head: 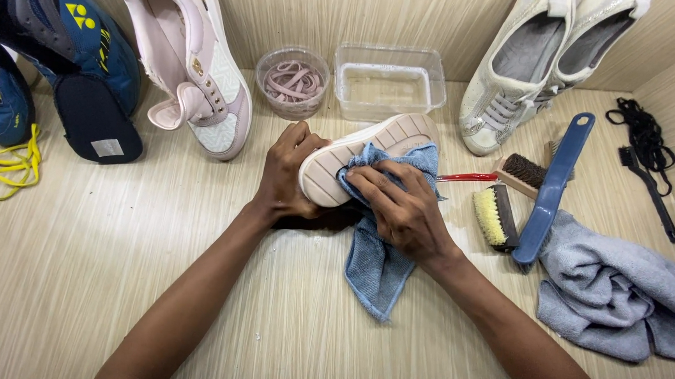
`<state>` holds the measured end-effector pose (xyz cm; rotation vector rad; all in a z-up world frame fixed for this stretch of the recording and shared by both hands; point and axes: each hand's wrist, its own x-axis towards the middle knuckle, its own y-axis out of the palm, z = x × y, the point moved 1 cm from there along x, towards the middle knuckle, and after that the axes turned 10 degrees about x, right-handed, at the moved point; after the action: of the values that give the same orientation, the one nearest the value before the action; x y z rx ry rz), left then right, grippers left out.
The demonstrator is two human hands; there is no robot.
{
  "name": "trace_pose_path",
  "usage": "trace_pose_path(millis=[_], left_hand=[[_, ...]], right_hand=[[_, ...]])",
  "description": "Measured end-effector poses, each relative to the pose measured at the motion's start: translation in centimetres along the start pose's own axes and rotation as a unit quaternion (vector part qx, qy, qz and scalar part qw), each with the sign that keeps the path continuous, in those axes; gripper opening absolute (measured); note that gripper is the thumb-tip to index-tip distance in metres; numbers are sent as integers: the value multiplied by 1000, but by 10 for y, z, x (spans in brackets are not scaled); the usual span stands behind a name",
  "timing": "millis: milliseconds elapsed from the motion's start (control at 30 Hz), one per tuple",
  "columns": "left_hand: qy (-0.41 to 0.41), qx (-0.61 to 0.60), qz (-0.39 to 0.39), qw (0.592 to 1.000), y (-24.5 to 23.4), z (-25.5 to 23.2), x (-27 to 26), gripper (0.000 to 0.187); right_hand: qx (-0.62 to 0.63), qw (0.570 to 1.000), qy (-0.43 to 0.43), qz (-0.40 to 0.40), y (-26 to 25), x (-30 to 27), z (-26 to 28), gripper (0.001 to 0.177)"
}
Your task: The person scrubs the sole of a pink sneaker with a toothbrush and wipes it with a blue cloth. The person repeats the scrubbing and wiping cycle on the same shoe sole.
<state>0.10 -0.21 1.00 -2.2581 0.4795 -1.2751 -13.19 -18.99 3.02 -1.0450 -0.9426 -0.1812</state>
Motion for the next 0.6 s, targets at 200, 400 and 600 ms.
trace_pose_path(millis=[200, 400, 600], left_hand=[[0, -4, -4, 1000, 1, 2, 0, 67], [-5, 1, -6, 1000, 8, 9, -5, 76], [0, -5, -10, 1000, 7, 10, -4, 72]], right_hand=[[-23, 1000, -5, -20, 7, -3, -7, 27], [6, 999, -39, -20, 12, -2, -5, 39], [-15, 999, -21, -25, 10, 6, 4, 38]])
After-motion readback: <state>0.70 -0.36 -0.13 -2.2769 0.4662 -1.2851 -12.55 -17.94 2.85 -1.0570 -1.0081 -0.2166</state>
